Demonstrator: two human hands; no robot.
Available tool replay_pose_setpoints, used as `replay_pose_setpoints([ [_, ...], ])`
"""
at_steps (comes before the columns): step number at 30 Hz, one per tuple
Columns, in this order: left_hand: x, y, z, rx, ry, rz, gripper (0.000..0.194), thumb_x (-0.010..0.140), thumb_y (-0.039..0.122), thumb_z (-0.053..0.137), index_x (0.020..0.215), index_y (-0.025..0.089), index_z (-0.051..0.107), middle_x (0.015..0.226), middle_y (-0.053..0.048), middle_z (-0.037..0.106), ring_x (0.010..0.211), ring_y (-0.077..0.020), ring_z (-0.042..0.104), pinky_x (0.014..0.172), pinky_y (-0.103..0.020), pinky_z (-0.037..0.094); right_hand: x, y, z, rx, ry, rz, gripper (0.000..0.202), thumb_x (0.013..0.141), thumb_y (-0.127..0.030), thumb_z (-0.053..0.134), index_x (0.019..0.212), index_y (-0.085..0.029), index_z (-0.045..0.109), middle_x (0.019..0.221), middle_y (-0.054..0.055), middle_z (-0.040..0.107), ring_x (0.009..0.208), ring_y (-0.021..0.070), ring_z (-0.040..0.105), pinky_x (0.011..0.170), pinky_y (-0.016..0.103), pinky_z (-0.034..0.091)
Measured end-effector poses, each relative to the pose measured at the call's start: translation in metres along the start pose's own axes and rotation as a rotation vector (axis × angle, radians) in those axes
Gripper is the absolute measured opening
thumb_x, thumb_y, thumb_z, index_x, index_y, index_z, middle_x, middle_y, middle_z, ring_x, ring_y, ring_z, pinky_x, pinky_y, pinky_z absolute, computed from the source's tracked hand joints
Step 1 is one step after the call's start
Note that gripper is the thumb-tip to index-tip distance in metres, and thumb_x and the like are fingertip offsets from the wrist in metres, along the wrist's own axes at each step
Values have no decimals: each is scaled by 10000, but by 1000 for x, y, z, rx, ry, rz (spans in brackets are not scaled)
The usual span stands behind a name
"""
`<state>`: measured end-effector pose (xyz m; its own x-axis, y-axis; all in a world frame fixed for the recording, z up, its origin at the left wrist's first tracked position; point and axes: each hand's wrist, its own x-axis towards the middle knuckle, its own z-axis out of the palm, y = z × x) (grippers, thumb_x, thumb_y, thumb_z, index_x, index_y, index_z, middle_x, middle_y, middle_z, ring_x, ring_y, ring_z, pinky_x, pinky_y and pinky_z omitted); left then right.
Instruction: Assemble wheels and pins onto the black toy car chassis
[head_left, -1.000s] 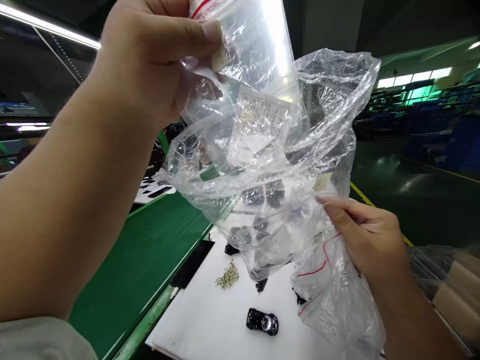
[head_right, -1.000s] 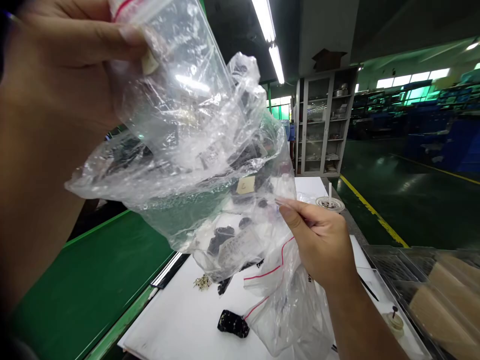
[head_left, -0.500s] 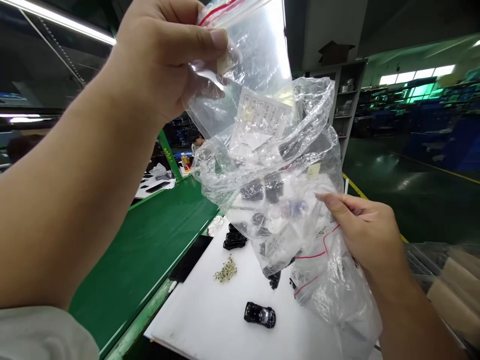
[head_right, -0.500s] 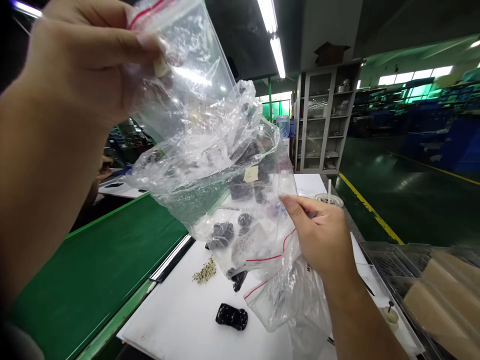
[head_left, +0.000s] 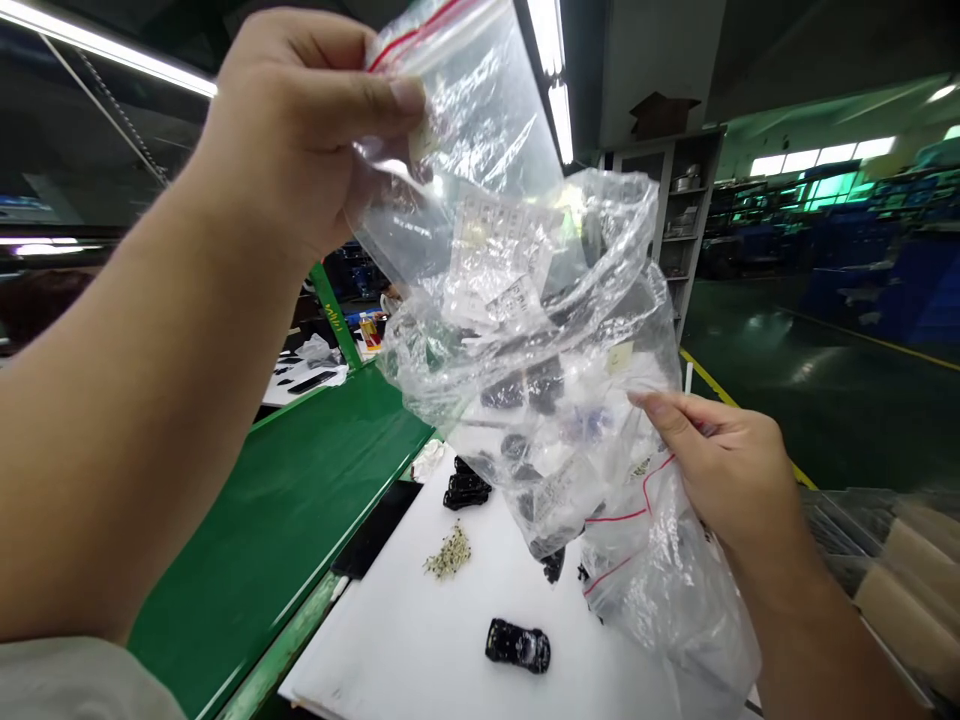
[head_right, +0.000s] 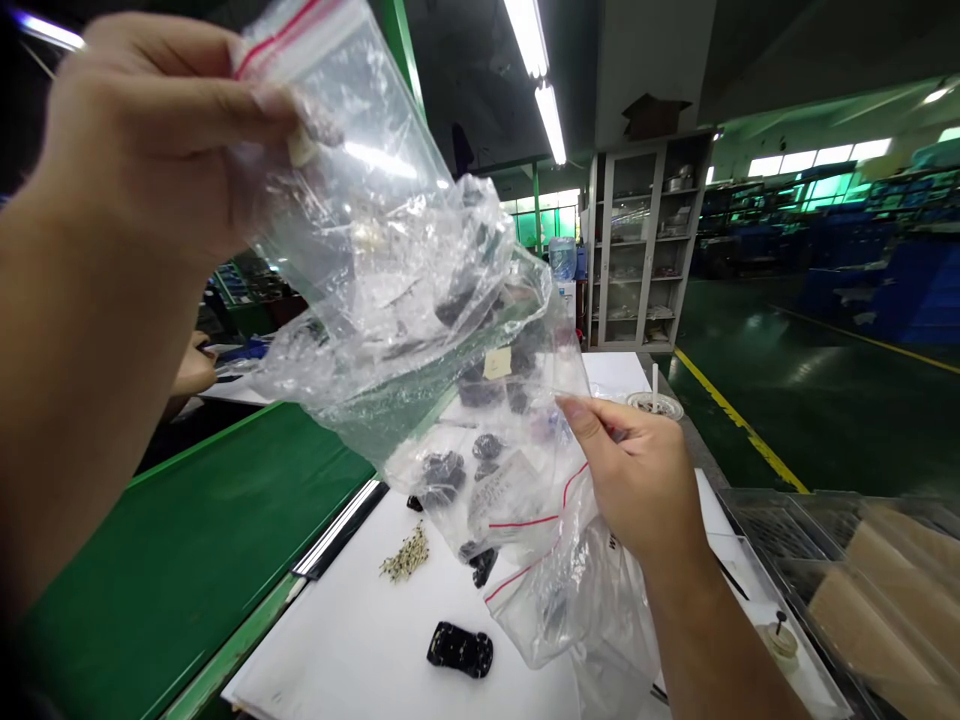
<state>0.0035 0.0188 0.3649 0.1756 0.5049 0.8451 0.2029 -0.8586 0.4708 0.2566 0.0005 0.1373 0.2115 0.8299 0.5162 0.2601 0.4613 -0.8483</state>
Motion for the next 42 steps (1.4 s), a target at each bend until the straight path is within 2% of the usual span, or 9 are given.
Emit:
replay_pose_setpoints([
  [5,2,-5,-14,-37,-13,-48,47,694,63,704,651,72,688,536,-9,566,459,-70,522,420,-194,399,7,8,4,-18,-52,54,347,860,-559,683,1002,-268,809,1068,31,759,1050,307,713,797,363,598],
  [11,0,-2,-19,-37,-74,-43,167,634,185,834,656,85,702,633,-52,661,472,-109,583,431,-222,489,11,19,5,-57,-42,123,408,847,-602,673,1025,-259,803,1111,52,749,1119,329,681,912,431,565],
  [17,-1,6,-20,-29,-94,-25,260,641,236,884,663,81,676,623,-34,629,496,-103,581,440,-213,495,17,28,4,-73,-53,53,371,853,-569,673,1003,-259,811,1079,58,756,1070,321,705,866,411,591],
  [21,-2,9,-19,-19,-88,-44,288,638,229,885,609,91,635,568,-7,546,475,-83,529,425,-208,472,19,31,4,-80,-59,11,358,846,-553,679,985,-253,815,1046,68,762,1018,326,722,789,402,612],
  [27,-4,12,-15,-14,-88,-49,240,640,211,865,654,69,673,585,-32,580,480,-107,547,424,-234,482,14,26,5,-39,-69,103,407,863,-592,657,1047,-256,795,1123,64,745,1132,326,676,965,467,550],
  [31,-3,13,-14,-15,-101,-39,253,624,227,875,653,68,680,602,-47,604,482,-117,557,418,-242,488,18,28,5,-29,-95,173,433,824,-632,679,1036,-275,798,1146,58,737,1169,342,654,971,484,542],
  [36,-3,13,-16,-24,-106,-31,239,652,194,866,650,63,666,557,-14,536,473,-105,535,425,-230,494,19,27,5,-15,-92,174,414,824,-623,684,1024,-280,801,1144,47,739,1180,337,647,1005,485,519],
  [42,-4,11,-16,-57,-150,-22,145,752,102,789,689,36,677,569,-15,566,482,-90,560,447,-202,500,14,21,5,-37,-83,168,412,858,-607,654,1050,-269,791,1162,37,733,1187,321,642,1084,482,458],
])
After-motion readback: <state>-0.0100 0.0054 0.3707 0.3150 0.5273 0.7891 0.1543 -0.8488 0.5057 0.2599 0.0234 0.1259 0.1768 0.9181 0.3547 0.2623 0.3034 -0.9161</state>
